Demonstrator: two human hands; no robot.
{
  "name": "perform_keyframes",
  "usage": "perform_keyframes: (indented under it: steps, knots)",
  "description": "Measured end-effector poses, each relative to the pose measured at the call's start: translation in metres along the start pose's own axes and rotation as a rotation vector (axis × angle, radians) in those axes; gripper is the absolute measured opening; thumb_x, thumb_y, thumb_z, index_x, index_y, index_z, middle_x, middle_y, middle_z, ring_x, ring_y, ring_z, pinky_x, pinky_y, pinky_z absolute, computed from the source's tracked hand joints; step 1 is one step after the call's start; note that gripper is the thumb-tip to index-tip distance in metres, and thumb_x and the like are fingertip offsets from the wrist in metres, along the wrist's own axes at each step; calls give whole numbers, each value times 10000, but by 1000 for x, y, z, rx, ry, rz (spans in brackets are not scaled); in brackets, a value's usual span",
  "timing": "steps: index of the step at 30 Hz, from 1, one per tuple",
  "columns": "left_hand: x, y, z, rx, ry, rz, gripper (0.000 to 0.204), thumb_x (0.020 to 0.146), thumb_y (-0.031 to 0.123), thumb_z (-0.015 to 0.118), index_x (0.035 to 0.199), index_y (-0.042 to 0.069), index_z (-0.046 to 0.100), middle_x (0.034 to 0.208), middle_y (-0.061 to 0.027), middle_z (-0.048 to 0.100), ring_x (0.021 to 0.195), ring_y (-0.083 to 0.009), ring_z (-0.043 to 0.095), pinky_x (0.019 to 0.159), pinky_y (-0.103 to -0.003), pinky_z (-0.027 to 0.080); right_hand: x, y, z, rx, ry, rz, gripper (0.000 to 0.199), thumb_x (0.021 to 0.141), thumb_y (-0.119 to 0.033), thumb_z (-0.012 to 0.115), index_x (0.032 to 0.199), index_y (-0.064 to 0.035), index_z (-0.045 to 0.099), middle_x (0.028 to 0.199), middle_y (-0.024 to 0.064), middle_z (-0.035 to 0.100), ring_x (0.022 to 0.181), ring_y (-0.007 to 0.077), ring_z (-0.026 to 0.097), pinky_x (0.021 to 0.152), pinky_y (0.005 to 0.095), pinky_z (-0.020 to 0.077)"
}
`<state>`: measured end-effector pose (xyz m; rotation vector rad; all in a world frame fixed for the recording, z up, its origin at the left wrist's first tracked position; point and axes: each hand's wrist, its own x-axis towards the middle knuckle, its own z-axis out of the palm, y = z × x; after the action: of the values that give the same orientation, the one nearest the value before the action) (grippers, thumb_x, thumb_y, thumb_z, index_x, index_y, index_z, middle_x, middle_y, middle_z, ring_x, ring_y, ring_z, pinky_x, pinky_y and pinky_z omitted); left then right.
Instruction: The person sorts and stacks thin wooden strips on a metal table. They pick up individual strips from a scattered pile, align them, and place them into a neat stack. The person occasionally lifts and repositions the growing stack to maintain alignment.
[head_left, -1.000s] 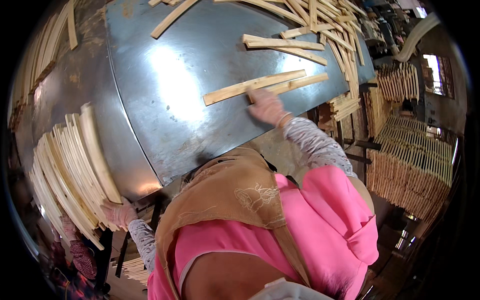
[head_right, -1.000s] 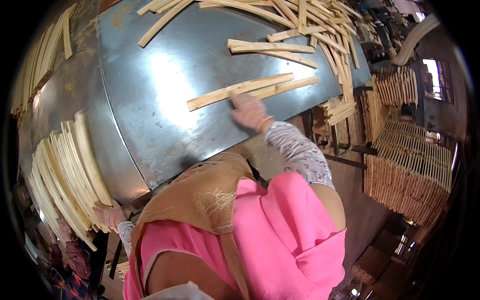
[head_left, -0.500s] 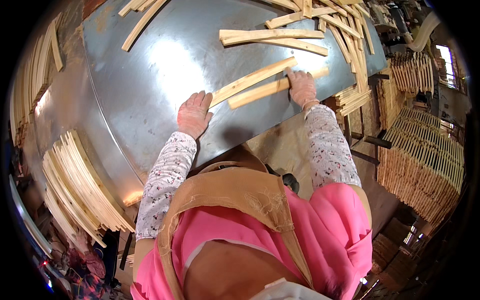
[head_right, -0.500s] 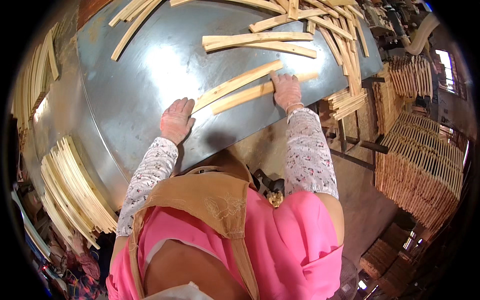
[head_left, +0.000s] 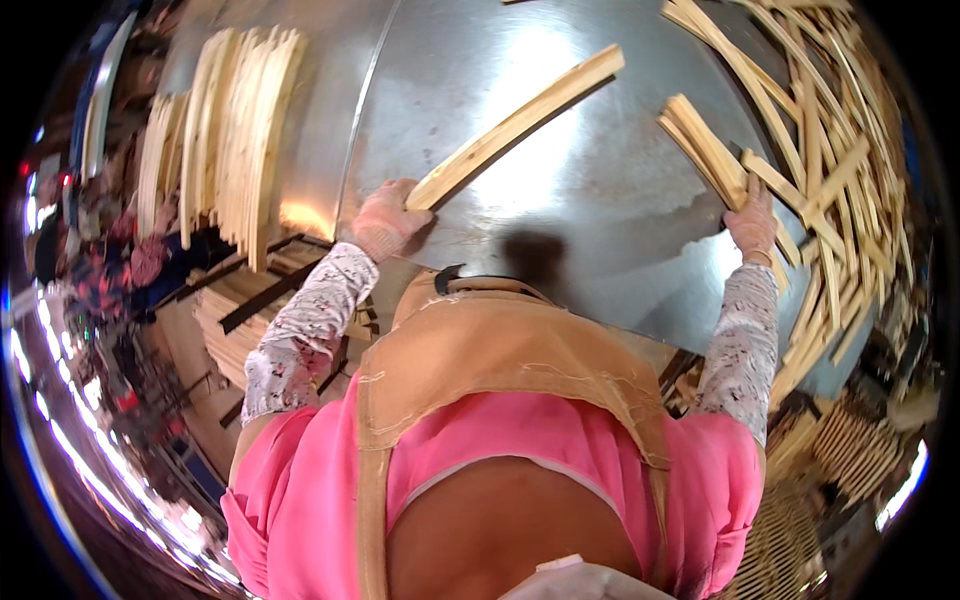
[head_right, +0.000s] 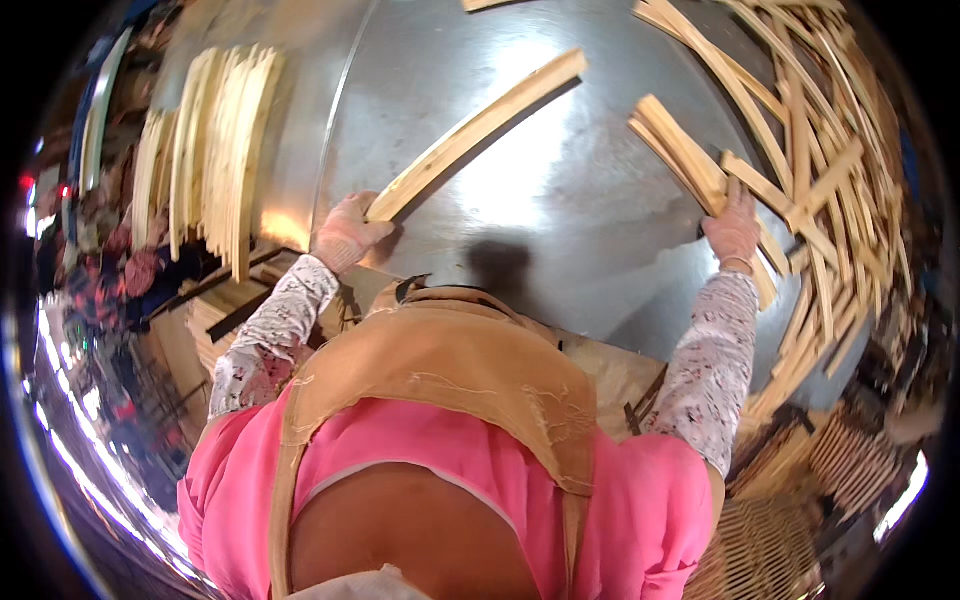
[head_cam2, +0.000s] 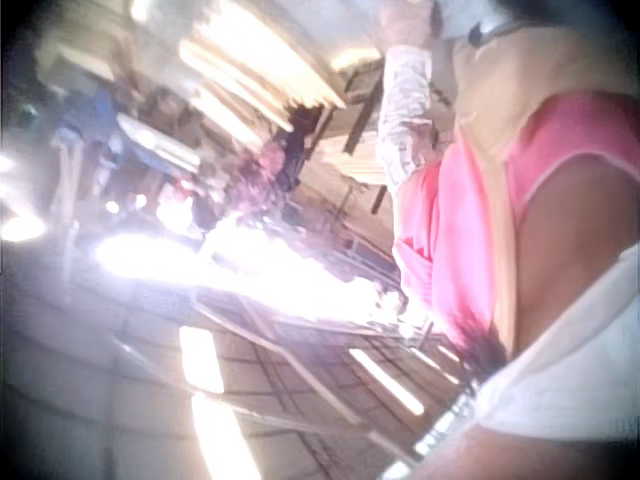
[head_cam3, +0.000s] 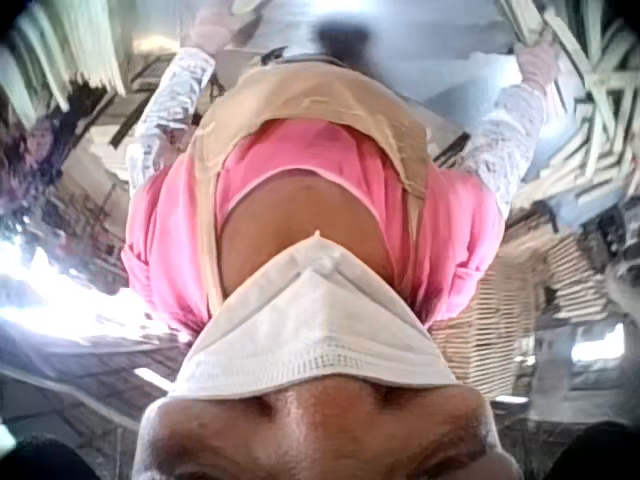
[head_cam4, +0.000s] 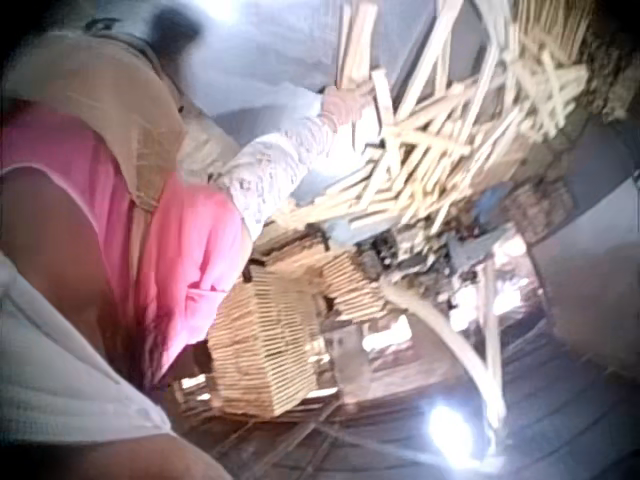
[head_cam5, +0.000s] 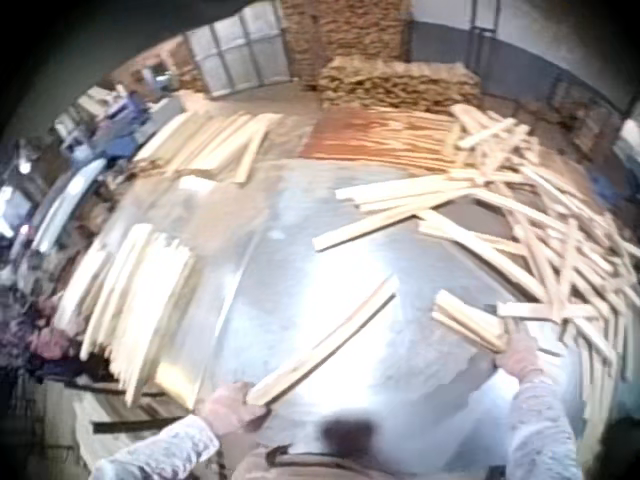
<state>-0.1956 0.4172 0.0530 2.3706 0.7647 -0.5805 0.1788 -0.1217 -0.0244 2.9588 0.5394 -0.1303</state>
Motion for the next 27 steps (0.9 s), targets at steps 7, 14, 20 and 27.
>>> perform_keyframes:
  steps: [7, 14, 20, 27]
  knots:
    - [-3, 0, 32, -572, 89, -187, 596, 945, 314, 722, 1453, 25, 602, 1166, -214, 755, 1110, -315, 731, 1001, -413, 539, 38, -46, -31, 74, -246, -122, 849, 791, -341, 826, 1560, -122, 541, 1377, 237, 671, 1298, 423, 634, 1114, 480, 523]
    - [34, -11, 62, -1081, 120, -186, 489, 985, 63, 678, 1451, -24, 557, 1067, -96, 726, 879, -165, 709, 796, -316, 592, 28, -211, -74, 305, -334, -158, 947, 833, -486, 841, 1520, 78, 516, 1354, 287, 701, 1289, 408, 670, 1119, 449, 527]
    - [52, -27, 69, -1469, 33, -85, 479, 1064, 152, 625, 1502, -11, 525, 1277, -124, 699, 1015, -185, 705, 899, -336, 588, 41, -410, -62, 967, -382, -18, 527, 862, -466, 791, 1085, 12, 786, 1009, 176, 789, 956, 294, 751, 890, 400, 572]
    - [48, -127, 6, -1491, -89, -41, 546, 1112, 415, 627, 1496, 29, 591, 1292, -113, 724, 1127, -185, 705, 989, -359, 595, -21, -588, -53, 1857, -725, 378, 651, 879, -307, 814, 1369, 76, 622, 1136, 180, 741, 1034, 316, 734, 929, 426, 599]
